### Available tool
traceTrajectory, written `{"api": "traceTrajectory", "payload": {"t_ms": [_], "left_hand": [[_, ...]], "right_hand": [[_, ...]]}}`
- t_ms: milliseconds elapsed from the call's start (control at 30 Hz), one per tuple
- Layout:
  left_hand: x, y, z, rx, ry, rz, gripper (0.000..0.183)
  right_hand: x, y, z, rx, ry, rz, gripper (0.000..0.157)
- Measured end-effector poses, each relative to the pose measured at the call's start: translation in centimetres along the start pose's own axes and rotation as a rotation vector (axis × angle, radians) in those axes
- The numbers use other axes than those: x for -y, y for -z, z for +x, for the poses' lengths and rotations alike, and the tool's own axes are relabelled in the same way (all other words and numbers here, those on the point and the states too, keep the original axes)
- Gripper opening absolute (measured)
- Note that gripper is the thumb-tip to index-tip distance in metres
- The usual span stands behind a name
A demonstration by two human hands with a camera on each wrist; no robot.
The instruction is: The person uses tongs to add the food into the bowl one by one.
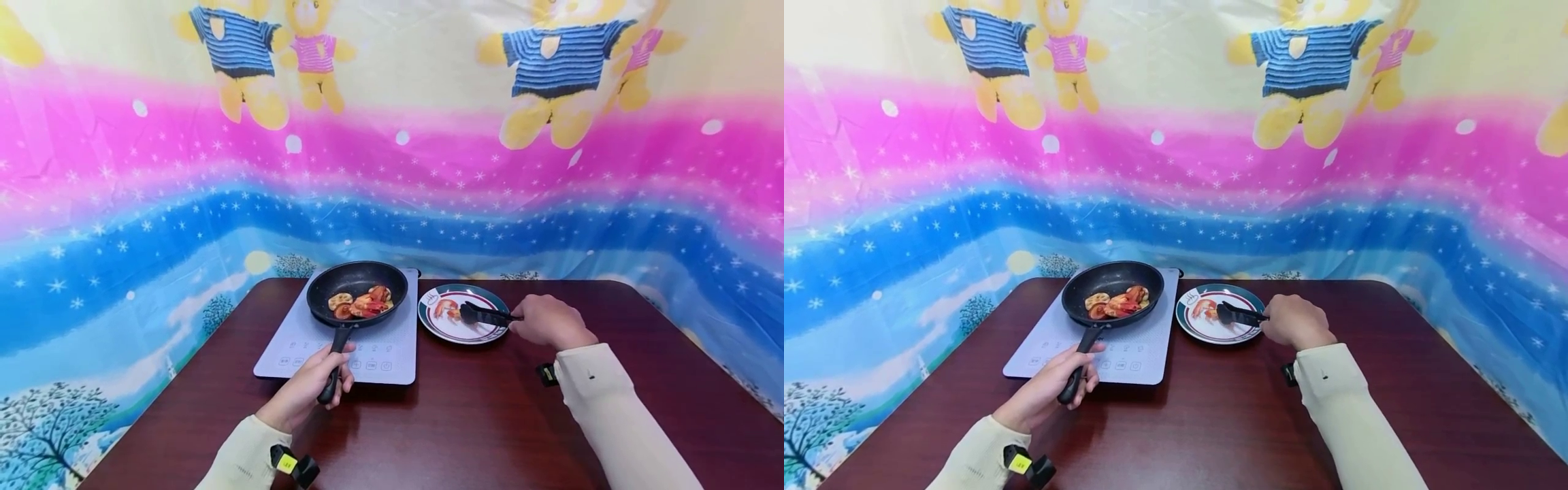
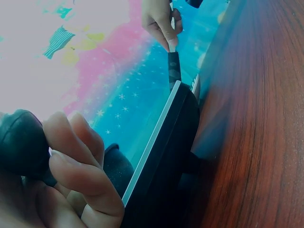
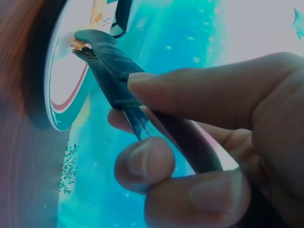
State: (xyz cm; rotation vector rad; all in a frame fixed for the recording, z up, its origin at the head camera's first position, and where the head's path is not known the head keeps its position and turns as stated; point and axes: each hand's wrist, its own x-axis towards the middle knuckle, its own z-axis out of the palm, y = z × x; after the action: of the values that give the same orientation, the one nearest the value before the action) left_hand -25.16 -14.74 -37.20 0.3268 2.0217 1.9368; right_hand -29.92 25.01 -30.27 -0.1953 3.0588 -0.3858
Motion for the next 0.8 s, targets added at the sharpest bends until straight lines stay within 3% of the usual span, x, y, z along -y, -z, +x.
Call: {"api": "traceTrajectory", "payload": {"t_ms": [400, 800], "left_hand": [[-0.19, -0.02, 0.05, -0.009, 0.005, 0.001, 0.050], [0.01, -0.08, 0.06, -0.006, 0.004, -0.001, 0.048]], "right_hand": [[0.31, 0.69, -0.02, -0.070, -0.006, 0.015, 0.037], [0.32, -0.03, 0.33, -0.036, -0.018, 0.028, 0.037]]}}
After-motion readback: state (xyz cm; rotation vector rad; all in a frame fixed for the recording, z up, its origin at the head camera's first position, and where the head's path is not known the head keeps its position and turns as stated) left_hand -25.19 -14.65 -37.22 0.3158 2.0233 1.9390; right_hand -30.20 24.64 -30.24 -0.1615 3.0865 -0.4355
